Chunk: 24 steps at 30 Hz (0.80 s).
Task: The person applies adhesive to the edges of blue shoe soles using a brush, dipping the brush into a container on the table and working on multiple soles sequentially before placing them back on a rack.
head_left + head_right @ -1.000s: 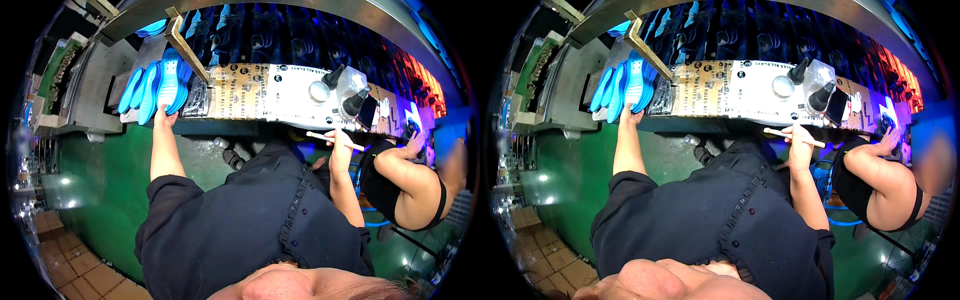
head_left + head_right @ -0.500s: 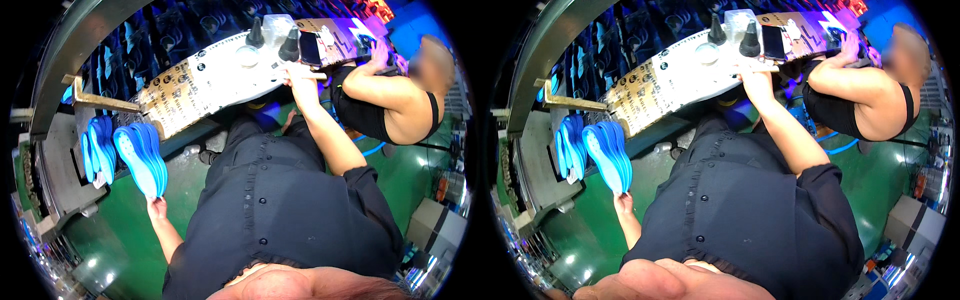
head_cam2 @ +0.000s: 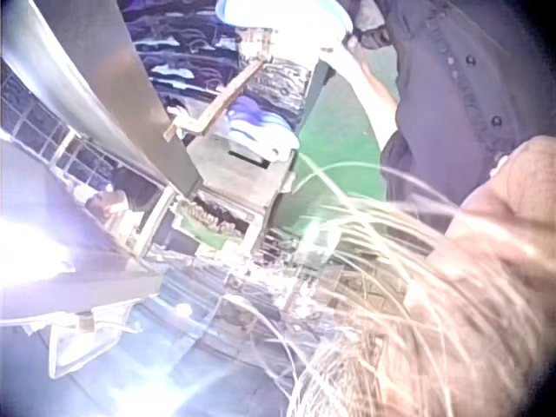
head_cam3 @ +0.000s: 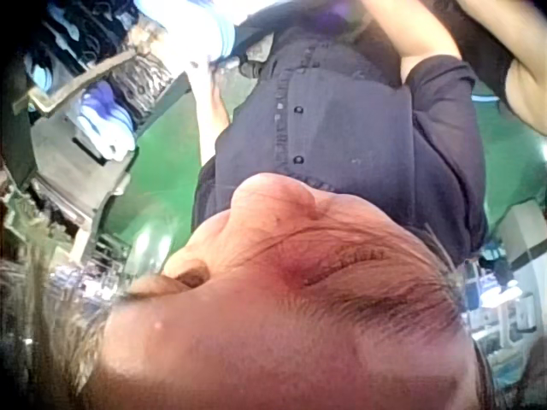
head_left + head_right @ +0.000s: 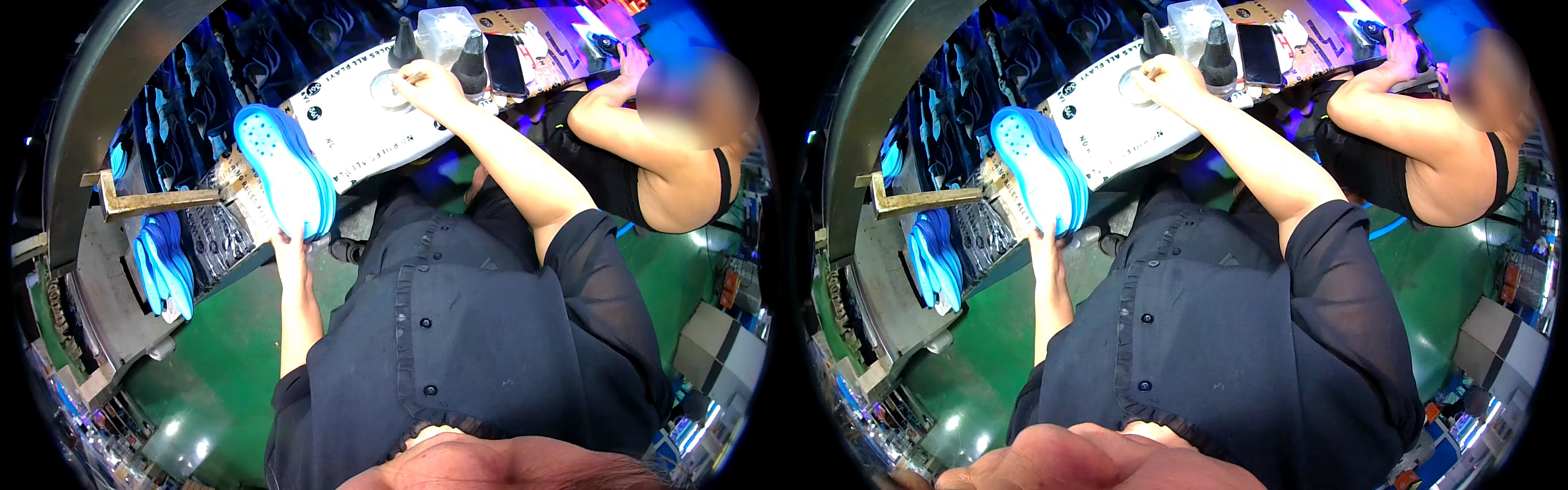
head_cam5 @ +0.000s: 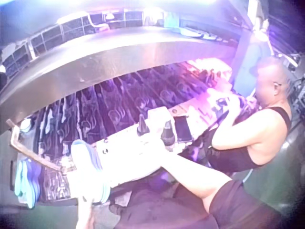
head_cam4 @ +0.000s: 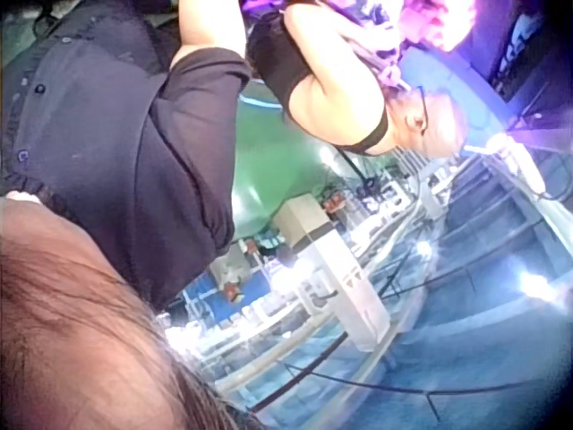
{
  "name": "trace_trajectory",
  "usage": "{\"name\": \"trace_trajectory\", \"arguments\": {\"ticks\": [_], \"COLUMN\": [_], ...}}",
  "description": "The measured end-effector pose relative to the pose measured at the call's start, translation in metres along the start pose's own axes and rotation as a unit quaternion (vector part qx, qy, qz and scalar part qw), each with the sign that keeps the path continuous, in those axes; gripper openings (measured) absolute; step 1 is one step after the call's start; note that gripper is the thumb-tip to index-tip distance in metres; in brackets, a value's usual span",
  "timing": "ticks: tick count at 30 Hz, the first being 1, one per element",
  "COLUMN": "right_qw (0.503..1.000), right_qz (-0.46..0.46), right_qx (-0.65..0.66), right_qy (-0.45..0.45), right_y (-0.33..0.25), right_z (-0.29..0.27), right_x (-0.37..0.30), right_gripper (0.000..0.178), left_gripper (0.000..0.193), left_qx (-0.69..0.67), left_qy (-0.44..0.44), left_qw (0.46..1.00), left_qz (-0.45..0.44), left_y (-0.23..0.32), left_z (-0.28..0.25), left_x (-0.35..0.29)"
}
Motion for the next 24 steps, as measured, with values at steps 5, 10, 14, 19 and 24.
{"name": "trace_trajectory", "arguments": {"ticks": [5,10,14,19,24], "right_qw": [0.996,1.0,0.998,0.998,0.989], "right_qz": [-0.038,-0.02,-0.038,-0.039,0.0], "right_qx": [-0.074,-0.004,0.046,0.028,0.136], "right_qy": [-0.033,-0.007,0.029,0.048,0.061], "right_y": [0.001,-0.002,-0.011,0.004,-0.005], "right_z": [0.01,0.003,-0.013,-0.005,-0.019], "right_x": [0.005,0.005,0.008,-0.002,-0.002], "right_gripper": [0.025,0.025,0.025,0.025,0.026], "left_gripper": [0.041,0.03,0.024,0.034,0.042], "left_qx": [0.312,0.143,0.035,-0.082,-0.145], "left_qy": [0.095,0.049,-0.02,-0.161,-0.18], "left_qw": [0.935,0.984,0.999,0.979,0.972], "left_qz": [0.139,0.097,0.011,-0.09,-0.052], "left_y": [0.036,0.028,0.04,0.037,0.058], "left_z": [0.0,-0.016,0.002,0.021,0.042], "left_x": [0.014,0.023,0.005,-0.005,-0.023]}}
Point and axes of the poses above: each hand's wrist, its own x-axis towards the middle knuckle, its own z-axis out of the palm, y = z × x, the point moved 7 cm from there along x, towards the middle knuckle, and after that the axes turned 11 degrees about -z, right-handed, at the moved point
